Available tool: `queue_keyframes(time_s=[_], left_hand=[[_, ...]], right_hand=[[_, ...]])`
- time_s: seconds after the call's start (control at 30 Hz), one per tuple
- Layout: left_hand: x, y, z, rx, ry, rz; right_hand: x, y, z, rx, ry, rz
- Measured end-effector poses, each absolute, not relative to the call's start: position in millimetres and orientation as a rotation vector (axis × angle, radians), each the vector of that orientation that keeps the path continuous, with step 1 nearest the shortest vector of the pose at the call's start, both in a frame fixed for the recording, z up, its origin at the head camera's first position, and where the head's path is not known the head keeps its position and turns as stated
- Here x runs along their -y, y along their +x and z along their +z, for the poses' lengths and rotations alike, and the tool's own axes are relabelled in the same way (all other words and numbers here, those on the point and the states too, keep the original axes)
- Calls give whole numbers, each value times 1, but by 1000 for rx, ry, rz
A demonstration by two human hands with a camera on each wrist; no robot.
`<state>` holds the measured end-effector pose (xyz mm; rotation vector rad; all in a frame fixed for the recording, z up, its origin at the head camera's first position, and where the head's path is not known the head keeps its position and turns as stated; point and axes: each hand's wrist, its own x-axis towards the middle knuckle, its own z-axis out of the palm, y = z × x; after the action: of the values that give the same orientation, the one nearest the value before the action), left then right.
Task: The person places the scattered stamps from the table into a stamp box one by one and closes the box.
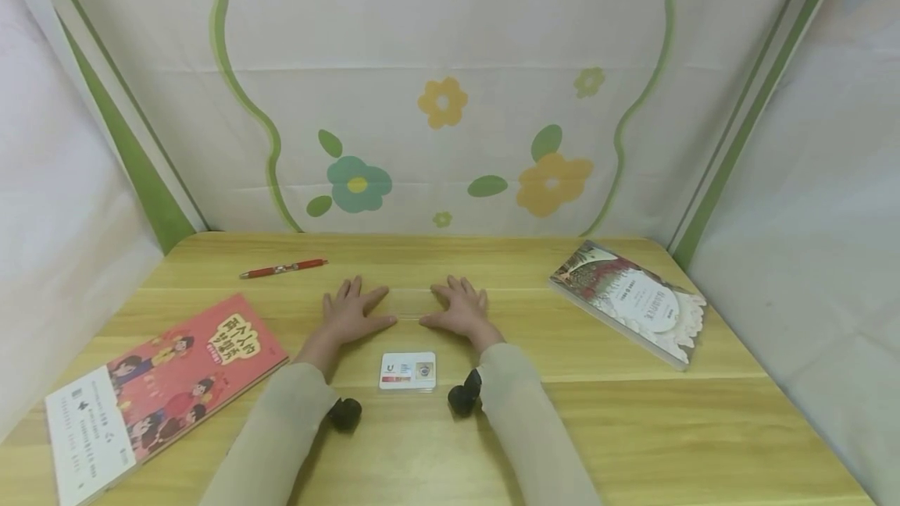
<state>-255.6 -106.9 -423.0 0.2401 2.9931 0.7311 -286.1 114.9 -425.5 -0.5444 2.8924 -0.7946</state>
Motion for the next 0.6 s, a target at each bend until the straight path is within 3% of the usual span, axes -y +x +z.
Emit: queue_keyframes(time_s=[0.6], left_hand=[[111, -245, -402, -2975, 322, 927]], right_hand=[[-116, -273, -406, -2718, -553, -1187]])
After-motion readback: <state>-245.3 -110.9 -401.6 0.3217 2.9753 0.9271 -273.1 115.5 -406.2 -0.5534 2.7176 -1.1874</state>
